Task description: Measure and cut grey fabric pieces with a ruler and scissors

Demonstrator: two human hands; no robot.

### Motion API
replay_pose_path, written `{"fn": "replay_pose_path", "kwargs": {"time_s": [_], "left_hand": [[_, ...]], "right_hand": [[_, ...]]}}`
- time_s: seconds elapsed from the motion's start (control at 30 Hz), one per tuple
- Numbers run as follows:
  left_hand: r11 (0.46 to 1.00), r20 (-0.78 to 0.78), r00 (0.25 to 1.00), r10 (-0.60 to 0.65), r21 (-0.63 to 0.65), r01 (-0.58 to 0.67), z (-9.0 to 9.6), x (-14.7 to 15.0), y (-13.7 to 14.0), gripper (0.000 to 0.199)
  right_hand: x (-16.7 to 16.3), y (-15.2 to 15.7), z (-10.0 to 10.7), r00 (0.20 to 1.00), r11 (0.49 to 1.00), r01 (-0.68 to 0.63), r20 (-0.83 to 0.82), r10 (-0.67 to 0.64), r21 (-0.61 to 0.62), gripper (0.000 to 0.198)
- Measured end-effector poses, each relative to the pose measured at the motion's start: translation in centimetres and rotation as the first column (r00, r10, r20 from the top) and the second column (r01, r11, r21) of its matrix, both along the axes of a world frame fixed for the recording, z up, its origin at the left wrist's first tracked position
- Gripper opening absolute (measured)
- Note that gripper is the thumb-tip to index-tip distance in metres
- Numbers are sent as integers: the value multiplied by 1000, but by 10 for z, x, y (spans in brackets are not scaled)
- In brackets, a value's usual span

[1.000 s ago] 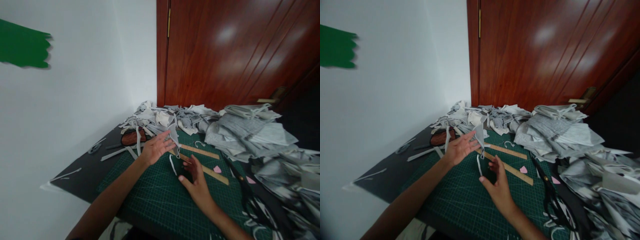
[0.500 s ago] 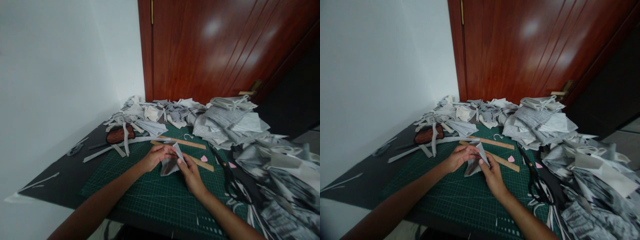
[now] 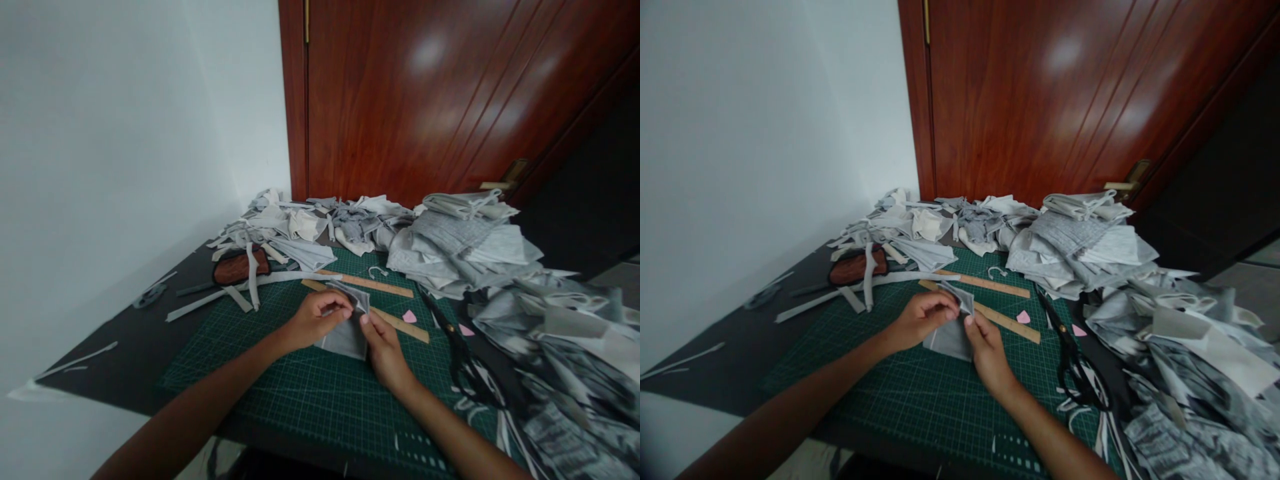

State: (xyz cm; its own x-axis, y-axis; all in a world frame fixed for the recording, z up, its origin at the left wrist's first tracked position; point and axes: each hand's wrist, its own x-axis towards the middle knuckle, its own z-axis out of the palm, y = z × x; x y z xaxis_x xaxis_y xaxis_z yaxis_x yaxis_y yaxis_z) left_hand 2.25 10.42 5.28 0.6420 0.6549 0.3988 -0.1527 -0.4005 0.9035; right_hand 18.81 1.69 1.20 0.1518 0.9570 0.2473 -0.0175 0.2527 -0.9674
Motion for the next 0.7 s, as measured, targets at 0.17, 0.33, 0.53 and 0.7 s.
{"fn": "replay_pose_path", "kwargs": {"time_s": [0.17, 0.33, 0.53, 0.7], "left_hand": [[989, 106, 987, 119, -104, -108, -11, 8, 1, 45], [973, -6, 982, 189, 133, -186, -11, 5, 2, 8], [915, -28, 984, 178, 372, -155, -9, 1, -5, 19], [921, -14, 993, 116, 375, -102, 2, -2, -7, 21]], "right_hand": [[-4, -1, 5, 999, 999, -38, -8, 38, 9, 37], [-6, -4, 12, 1000, 999, 12, 11, -12, 40, 49], [-4, 1, 1, 988, 990, 137, -67, -140, -46, 46], [22, 20, -3, 910, 936, 341, -221, -352, -87, 44]]}}
